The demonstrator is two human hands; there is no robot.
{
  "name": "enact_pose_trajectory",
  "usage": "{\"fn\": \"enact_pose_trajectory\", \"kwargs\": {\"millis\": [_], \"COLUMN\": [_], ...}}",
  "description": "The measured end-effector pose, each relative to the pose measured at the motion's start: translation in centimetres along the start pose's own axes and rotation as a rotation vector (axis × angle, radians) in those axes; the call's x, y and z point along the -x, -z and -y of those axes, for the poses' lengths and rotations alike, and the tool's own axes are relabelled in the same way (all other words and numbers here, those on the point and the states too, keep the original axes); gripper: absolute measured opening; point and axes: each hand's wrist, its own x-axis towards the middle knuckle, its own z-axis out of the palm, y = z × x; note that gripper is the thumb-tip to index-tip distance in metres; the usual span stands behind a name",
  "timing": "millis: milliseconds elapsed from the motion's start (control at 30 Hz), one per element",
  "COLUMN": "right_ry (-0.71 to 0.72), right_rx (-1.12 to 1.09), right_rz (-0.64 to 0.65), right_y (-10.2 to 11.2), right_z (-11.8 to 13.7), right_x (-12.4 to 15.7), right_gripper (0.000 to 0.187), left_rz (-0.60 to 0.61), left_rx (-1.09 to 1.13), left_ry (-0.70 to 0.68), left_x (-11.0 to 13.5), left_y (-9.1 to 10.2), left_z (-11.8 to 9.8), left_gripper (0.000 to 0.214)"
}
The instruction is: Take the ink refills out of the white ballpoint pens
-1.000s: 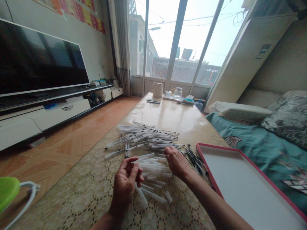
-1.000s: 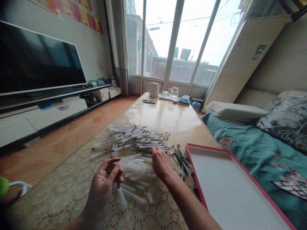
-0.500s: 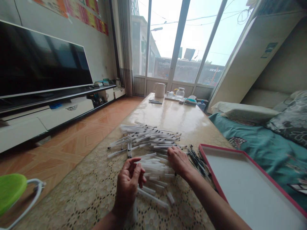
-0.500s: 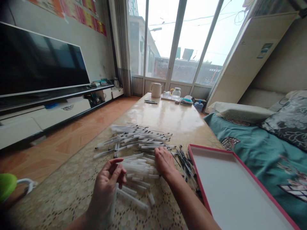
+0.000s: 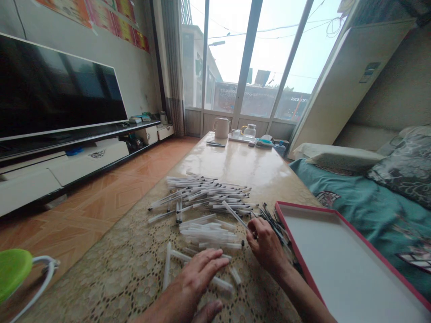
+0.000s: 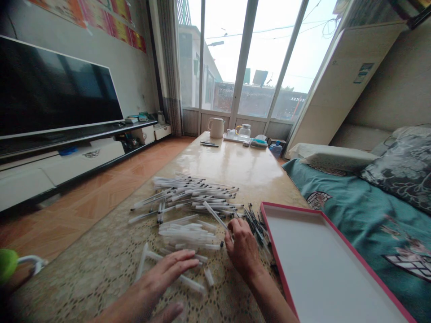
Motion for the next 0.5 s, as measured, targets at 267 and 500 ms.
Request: {"fn": "enact_pose_trajectory", "kwargs": {"millis": [267,500], "right_ry": [-0.111,-0.056], "right_rx": [-0.305,-0.307], "right_rz": [-0.169,-0.161], "right_y": [-0.6,-1.5], "right_z": [0.0,0.9], "right_x": [2.0,2.0], "right_gripper": [0.010,0.012], "left_rz": [0.251,0.197], "left_rx": [-0.417,-0.435], "left_ry": [-0.095,-0.103], "left_x": [4.8,1.8], "left_y": [4.2,1.4], "left_z": [7.3,6.9], "left_gripper": [0.085,0.073]}}
